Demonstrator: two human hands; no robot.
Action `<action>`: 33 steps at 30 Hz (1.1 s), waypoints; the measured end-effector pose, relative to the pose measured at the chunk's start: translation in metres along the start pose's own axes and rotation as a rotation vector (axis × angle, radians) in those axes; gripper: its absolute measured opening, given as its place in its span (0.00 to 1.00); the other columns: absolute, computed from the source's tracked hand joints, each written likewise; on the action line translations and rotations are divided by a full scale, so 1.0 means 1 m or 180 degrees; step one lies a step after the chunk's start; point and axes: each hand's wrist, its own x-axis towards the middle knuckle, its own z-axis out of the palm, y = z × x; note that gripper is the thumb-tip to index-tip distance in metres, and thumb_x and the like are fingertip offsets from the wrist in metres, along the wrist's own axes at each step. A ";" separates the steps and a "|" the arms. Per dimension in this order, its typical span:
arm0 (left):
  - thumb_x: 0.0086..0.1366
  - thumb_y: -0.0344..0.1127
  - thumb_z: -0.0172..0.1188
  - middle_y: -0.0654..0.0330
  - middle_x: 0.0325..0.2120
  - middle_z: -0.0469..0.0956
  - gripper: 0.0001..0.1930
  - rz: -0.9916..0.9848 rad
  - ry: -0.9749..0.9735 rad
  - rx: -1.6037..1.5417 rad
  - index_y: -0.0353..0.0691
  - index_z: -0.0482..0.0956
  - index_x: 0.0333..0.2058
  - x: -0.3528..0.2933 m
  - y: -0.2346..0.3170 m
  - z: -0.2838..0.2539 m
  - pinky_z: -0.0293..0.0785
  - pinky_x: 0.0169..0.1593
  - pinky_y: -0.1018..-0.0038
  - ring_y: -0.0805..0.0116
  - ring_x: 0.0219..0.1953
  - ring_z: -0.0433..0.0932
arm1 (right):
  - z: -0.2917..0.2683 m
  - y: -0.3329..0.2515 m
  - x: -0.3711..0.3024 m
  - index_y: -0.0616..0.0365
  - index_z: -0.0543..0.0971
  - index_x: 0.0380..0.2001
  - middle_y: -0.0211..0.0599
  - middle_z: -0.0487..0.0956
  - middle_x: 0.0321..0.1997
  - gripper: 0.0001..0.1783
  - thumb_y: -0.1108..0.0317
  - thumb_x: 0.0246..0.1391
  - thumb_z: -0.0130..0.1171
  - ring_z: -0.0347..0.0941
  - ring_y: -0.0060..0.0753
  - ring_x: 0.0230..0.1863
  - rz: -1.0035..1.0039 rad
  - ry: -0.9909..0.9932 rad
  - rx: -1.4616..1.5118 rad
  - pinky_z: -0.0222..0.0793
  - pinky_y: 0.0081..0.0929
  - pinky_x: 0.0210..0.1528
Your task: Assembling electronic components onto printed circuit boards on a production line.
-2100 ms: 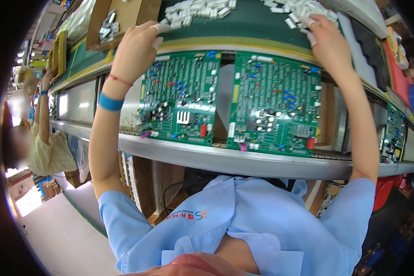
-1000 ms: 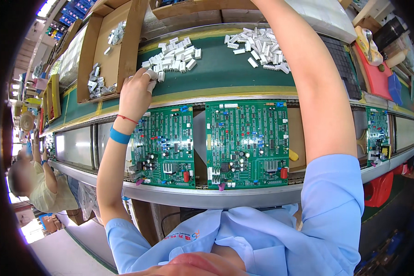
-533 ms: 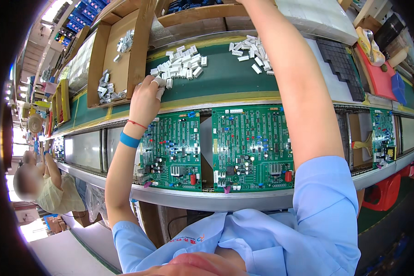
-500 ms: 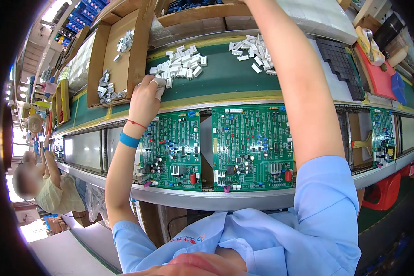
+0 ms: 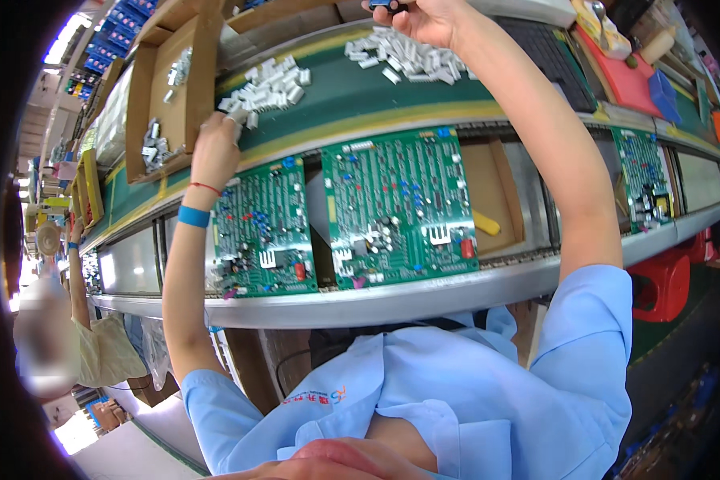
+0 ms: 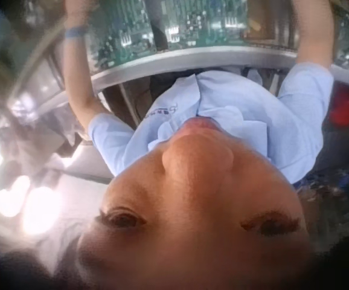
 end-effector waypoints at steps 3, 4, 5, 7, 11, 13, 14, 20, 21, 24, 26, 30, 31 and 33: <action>0.47 0.20 0.50 0.44 0.33 0.73 0.08 0.0053 0.0291 -0.0018 0.31 0.75 0.28 0.005 0.000 -0.011 0.71 0.44 0.56 0.43 0.39 0.73 | -0.015 0.020 -0.038 0.63 0.73 0.45 0.40 0.76 0.40 0.11 0.70 0.63 0.47 0.75 0.29 0.29 0.0053 -0.0206 -0.0070 0.71 0.16 0.19; 0.48 0.19 0.49 0.44 0.34 0.73 0.11 0.0053 0.0383 -0.0016 0.33 0.76 0.32 0.009 0.003 -0.015 0.70 0.45 0.56 0.43 0.40 0.73 | -0.020 0.024 -0.052 0.63 0.73 0.45 0.40 0.76 0.40 0.11 0.70 0.63 0.47 0.75 0.29 0.29 0.0107 -0.0129 -0.0041 0.71 0.16 0.19; 0.49 0.19 0.48 0.45 0.33 0.73 0.17 0.0078 0.0492 -0.0320 0.37 0.77 0.38 0.009 0.006 -0.019 0.70 0.46 0.55 0.43 0.41 0.73 | -0.023 0.026 -0.064 0.64 0.71 0.48 0.40 0.75 0.43 0.13 0.75 0.61 0.47 0.75 0.31 0.34 -0.0017 -0.0388 -0.0144 0.75 0.20 0.29; 0.60 0.24 0.50 0.47 0.39 0.74 0.15 0.0075 0.0630 -0.0816 0.41 0.75 0.45 0.003 -0.005 -0.024 0.71 0.47 0.61 0.47 0.43 0.74 | -0.031 0.032 -0.078 0.65 0.69 0.53 0.40 0.74 0.47 0.21 0.84 0.56 0.46 0.75 0.33 0.45 -0.0109 -0.0611 -0.0439 0.76 0.24 0.46; 0.66 0.33 0.57 0.60 0.35 0.80 0.11 -0.0329 0.0474 -0.1854 0.36 0.77 0.44 -0.007 0.035 -0.060 0.71 0.43 0.78 0.73 0.37 0.77 | -0.028 0.036 -0.147 0.66 0.69 0.54 0.44 0.78 0.43 0.21 0.81 0.55 0.52 0.78 0.33 0.43 0.0006 -0.0439 -0.0732 0.77 0.21 0.44; 0.65 0.34 0.58 0.63 0.33 0.80 0.11 -0.0297 0.0501 -0.2129 0.37 0.78 0.43 -0.020 0.055 -0.065 0.71 0.42 0.80 0.77 0.35 0.77 | -0.018 0.046 -0.170 0.66 0.67 0.56 0.48 0.79 0.41 0.24 0.79 0.55 0.55 0.79 0.33 0.38 0.0224 -0.0257 -0.1077 0.78 0.18 0.36; 0.64 0.34 0.59 0.63 0.32 0.80 0.11 -0.0278 0.0483 -0.2341 0.37 0.78 0.43 -0.027 0.065 -0.070 0.71 0.41 0.80 0.77 0.35 0.77 | -0.015 0.051 -0.178 0.65 0.65 0.57 0.49 0.79 0.40 0.26 0.78 0.55 0.56 0.80 0.32 0.35 0.0351 -0.0220 -0.1264 0.78 0.17 0.33; 0.62 0.33 0.62 0.63 0.34 0.80 0.14 -0.0203 -0.0089 -0.2364 0.38 0.79 0.46 -0.055 0.110 -0.082 0.73 0.42 0.80 0.78 0.34 0.76 | 0.031 0.083 -0.226 0.57 0.70 0.50 0.39 0.79 0.38 0.19 0.71 0.54 0.57 0.75 0.25 0.27 0.0318 -0.0485 -0.2793 0.71 0.18 0.27; 0.58 0.30 0.63 0.59 0.32 0.81 0.12 -0.0469 -0.0128 -0.2365 0.34 0.79 0.41 -0.051 0.131 -0.096 0.74 0.40 0.78 0.74 0.32 0.78 | 0.030 0.091 -0.226 0.60 0.67 0.50 0.40 0.79 0.36 0.20 0.73 0.54 0.58 0.72 0.19 0.23 0.0261 -0.0601 -0.2836 0.69 0.14 0.22; 0.56 0.28 0.64 0.55 0.30 0.82 0.11 -0.0698 -0.0235 -0.2359 0.31 0.80 0.38 -0.056 0.143 -0.113 0.75 0.39 0.76 0.70 0.31 0.80 | 0.048 0.105 -0.229 0.58 0.75 0.42 0.37 0.79 0.34 0.13 0.75 0.51 0.60 0.69 0.14 0.22 0.0304 -0.0837 -0.3228 0.64 0.12 0.19; 0.57 0.29 0.64 0.55 0.31 0.82 0.12 -0.0622 -0.0320 -0.2389 0.31 0.80 0.39 -0.062 0.140 -0.114 0.75 0.39 0.76 0.70 0.31 0.80 | 0.060 0.113 -0.230 0.59 0.77 0.39 0.35 0.80 0.34 0.11 0.75 0.51 0.61 0.72 0.17 0.27 0.0393 -0.0804 -0.3390 0.69 0.17 0.25; 0.57 0.29 0.64 0.53 0.31 0.82 0.12 -0.0579 -0.0189 -0.2557 0.31 0.80 0.39 -0.068 0.136 -0.113 0.76 0.38 0.76 0.69 0.32 0.81 | 0.060 0.145 -0.229 0.60 0.76 0.39 0.44 0.79 0.35 0.10 0.74 0.51 0.58 0.76 0.45 0.35 -0.1465 -0.1003 -0.4266 0.71 0.34 0.36; 0.57 0.29 0.65 0.53 0.31 0.82 0.12 -0.0550 -0.0197 -0.2578 0.31 0.80 0.39 -0.071 0.133 -0.113 0.76 0.38 0.76 0.69 0.32 0.81 | 0.065 0.148 -0.231 0.60 0.76 0.39 0.44 0.79 0.35 0.11 0.74 0.51 0.58 0.76 0.47 0.35 -0.1470 -0.0843 -0.4505 0.71 0.35 0.36; 0.56 0.29 0.65 0.53 0.31 0.82 0.12 -0.0605 -0.0265 -0.2703 0.32 0.80 0.38 -0.075 0.130 -0.114 0.76 0.38 0.76 0.67 0.32 0.81 | 0.068 0.153 -0.233 0.61 0.74 0.40 0.43 0.79 0.34 0.13 0.72 0.51 0.59 0.76 0.48 0.33 -0.1581 -0.0767 -0.5071 0.71 0.37 0.33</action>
